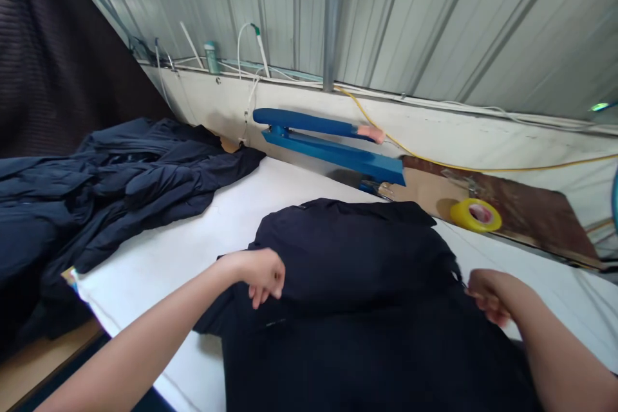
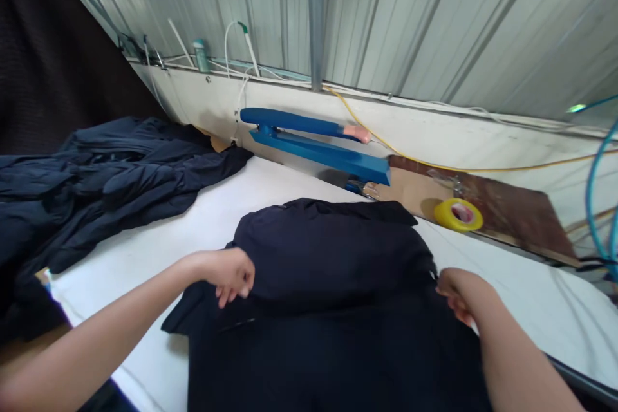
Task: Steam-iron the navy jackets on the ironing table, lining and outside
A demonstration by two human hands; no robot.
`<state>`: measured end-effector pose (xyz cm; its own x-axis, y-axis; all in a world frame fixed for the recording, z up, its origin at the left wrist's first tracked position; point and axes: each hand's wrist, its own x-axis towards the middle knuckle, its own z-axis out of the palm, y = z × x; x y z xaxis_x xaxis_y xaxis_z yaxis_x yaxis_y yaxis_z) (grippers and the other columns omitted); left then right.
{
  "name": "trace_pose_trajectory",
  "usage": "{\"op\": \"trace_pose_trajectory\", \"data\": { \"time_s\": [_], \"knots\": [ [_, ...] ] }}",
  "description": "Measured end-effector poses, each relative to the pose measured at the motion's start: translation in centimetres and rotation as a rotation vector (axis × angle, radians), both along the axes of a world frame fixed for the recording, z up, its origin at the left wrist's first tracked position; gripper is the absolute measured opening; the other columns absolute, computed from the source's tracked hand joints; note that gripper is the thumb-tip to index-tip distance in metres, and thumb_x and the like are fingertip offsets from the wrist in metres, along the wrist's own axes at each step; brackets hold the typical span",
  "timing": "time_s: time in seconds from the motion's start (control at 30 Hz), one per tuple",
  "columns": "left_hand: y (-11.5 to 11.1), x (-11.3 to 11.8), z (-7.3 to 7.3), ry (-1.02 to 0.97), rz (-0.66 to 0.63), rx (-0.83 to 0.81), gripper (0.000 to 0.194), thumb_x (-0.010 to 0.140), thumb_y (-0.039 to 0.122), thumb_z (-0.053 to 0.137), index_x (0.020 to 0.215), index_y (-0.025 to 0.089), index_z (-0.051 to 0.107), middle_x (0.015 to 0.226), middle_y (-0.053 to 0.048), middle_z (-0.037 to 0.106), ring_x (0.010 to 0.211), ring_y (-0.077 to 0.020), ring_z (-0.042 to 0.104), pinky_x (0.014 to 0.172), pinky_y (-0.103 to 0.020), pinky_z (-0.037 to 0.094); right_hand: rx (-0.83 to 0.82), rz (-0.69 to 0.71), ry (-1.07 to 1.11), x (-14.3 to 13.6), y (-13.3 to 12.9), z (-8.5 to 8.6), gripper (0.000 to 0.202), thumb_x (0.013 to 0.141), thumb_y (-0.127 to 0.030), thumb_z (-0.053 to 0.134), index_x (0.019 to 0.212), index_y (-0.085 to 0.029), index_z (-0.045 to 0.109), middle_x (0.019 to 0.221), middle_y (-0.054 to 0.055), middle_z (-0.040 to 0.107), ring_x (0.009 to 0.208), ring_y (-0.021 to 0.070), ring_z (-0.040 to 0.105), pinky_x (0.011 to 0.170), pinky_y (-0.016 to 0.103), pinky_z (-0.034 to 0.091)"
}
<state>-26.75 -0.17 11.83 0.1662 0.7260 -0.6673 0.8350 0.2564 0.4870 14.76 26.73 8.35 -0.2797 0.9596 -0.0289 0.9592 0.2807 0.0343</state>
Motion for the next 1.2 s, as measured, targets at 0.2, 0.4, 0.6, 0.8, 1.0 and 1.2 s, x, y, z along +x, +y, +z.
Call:
{"op": "trace_pose_trajectory", "data": {
  "time_s": [0.2, 0.4, 0.6, 0.8, 1.0, 1.2],
  "knots": [
    [4.7, -2.9, -4.2, 0.445, 0.594, 0.585, 0.068, 0.062, 0.038, 0.064, 0.12, 0.016, 0.037, 0.124, -0.015, 0.044, 0.11, -0.0252, 0.046, 0.087, -0.032, 0.039, 0.027, 0.057, 0.037, -4.7, -1.2, -1.0, 0.045, 0.08, -0.03, 0.036, 0.123, -0.017, 0.045, 0.116, 0.014, 0.054, 0.104, 0.0269, 0.052, 0.082, 0.04, 0.042],
    [2.6, -4.1, -8.6, 0.576, 0.484, 0.404, 0.033, 0.079, 0.023, 0.042, 0.112, 0.023, 0.039, 0.103, -0.008, 0.057, 0.095, -0.02, 0.055, 0.076, -0.03, 0.041, -0.277, 0.144, -0.108, -9.9, -0.1, -3.3, 0.049, 0.072, -0.034, 0.052, 0.118, -0.016, 0.052, 0.106, 0.015, 0.059, 0.094, 0.0274, 0.057, 0.077, 0.039, 0.044],
    [3.1, -4.3, -8.4, 0.717, 0.653, 0.366, 0.049, 0.077, 0.014, 0.036, 0.125, 0.023, 0.029, 0.107, -0.013, 0.051, 0.093, -0.0241, 0.055, 0.072, -0.033, 0.042, -0.207, 0.261, -0.028, -15.1, 4.2, -2.3, 0.079, 0.067, -0.031, 0.059, 0.136, -0.025, 0.021, 0.13, 0.012, 0.04, 0.108, 0.026, 0.049, 0.083, 0.035, 0.041],
    [2.5, -3.5, -11.1, 0.707, 0.651, 0.416, 0.049, 0.083, 0.018, 0.024, 0.132, 0.016, 0.021, 0.112, -0.015, 0.052, 0.086, -0.0239, 0.058, 0.072, -0.035, 0.042, -0.284, 0.148, -0.019, -20.2, 4.3, -5.4, 0.052, 0.072, -0.021, 0.051, 0.123, -0.025, 0.042, 0.11, 0.012, 0.054, 0.096, 0.0261, 0.055, 0.076, 0.036, 0.043],
    [5.8, -6.4, -8.7, 0.866, 0.821, 0.657, 0.047, 0.086, 0.02, 0.022, 0.133, 0.02, 0.021, 0.117, -0.012, 0.049, 0.091, -0.0233, 0.054, 0.073, -0.034, 0.041, 0.41, 0.218, 0.444, -19.5, 9.2, 3.0, 0.056, 0.08, -0.023, 0.038, 0.133, -0.021, 0.022, 0.129, 0.012, 0.033, 0.118, 0.0262, 0.034, 0.091, 0.042, 0.035],
    [5.5, -4.6, -6.7, 0.863, 0.611, 0.569, 0.034, 0.082, 0.029, 0.038, 0.113, 0.022, 0.052, 0.108, -0.012, 0.05, 0.099, -0.0276, 0.047, 0.08, -0.04, 0.039, 0.145, 0.409, 0.261, -16.2, 4.8, 4.6, 0.06, 0.077, -0.031, 0.046, 0.134, -0.028, 0.026, 0.14, 0.007, 0.018, 0.12, 0.0293, 0.032, 0.093, 0.046, 0.035]
  ]
}}
